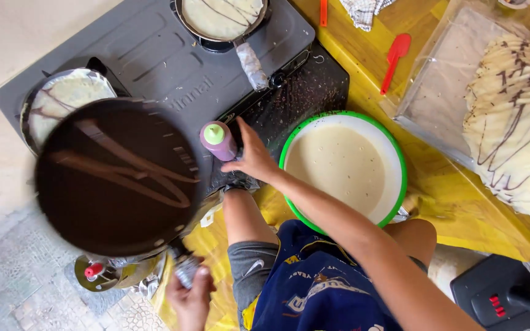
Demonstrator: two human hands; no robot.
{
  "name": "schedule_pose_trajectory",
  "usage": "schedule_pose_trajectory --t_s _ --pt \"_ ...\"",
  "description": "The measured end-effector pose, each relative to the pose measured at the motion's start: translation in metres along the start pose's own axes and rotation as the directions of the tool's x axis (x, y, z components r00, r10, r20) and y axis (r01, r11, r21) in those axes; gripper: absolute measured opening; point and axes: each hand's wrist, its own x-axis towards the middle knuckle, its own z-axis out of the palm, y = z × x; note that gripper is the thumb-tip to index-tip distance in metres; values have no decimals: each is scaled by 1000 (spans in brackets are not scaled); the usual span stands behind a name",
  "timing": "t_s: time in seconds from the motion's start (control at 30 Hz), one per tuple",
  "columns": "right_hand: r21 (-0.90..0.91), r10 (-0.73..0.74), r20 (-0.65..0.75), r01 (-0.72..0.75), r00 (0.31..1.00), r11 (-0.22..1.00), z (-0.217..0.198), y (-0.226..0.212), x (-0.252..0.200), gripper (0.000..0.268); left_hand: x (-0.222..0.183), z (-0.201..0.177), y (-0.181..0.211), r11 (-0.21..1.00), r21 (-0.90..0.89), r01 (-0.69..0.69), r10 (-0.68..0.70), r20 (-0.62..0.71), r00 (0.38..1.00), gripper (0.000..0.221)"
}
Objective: Preparing crepes by pouring batter into pans, adding chocolate drizzle, and stacking finished crepes.
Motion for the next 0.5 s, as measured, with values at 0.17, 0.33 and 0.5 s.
schedule_pose_trajectory --t_s 0.17,0.33,0.5 --pt "-639 404 200 -194 893 744 -109 23 -132 55 11 60 6 973 154 174 -206 220 954 23" --pt "-965 805 -174 -259 567 -26 -174 136 -330 27 15 115 5 915 403 -27 -195 499 844 50" --pt "-622 707 -49 -575 706 531 -214 72 -319 23 19 151 -21 850 518 -92 -271 582 767 47"
